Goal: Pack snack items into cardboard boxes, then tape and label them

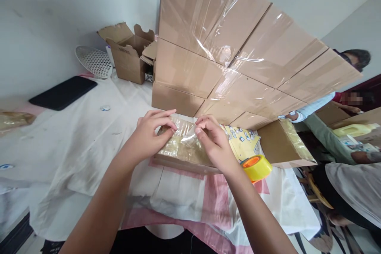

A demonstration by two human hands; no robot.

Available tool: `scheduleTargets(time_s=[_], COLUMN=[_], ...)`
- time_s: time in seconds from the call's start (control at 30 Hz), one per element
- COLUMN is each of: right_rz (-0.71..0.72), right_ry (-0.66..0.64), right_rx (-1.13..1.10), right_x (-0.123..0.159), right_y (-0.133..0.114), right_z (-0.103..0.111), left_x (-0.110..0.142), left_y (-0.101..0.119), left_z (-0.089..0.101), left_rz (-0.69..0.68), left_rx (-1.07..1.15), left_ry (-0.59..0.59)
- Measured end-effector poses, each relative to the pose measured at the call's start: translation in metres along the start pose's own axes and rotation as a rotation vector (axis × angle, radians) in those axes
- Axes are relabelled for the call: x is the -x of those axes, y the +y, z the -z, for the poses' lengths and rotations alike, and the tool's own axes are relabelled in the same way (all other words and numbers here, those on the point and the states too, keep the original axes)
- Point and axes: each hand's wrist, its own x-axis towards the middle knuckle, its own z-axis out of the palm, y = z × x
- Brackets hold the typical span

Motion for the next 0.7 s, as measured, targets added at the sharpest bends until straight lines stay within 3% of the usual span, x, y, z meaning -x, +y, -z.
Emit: scheduleTargets(time_s=[0.1,0.2,0.37,0.57,0.7], right_rz=[-0.077,-0.119,-0.103,-0.031,0.026], right_ry=[0.003,-0.118,-0.326,-0.425,-0.443], right_rx=[0.081,0.066,0.058,0.503,0.637], right_x=[-0.001,-0.005,-0.024,-0.04,-0.037], right_y=[-0.001,-0.002,0.004,0.001,-0.005], right_z=[0.006,0.015,0.018,0.008,0.006], left_x=[-0.002,-0.003,-0.004,-0.004,0.004], left_y=[-0.009,-0.015,-0.017,-0.018,-0.005], left_z=[0.01,0.016,0.015,0.016,0.013], left_rz=[-0.11,-0.136,-0.099,-0.11,-0.243], left_rx=[0.01,-0.033,-0.027,-0.013,-0.033], left_ry=[-0.151,-0.207,-0.234,-0.223,-0.16])
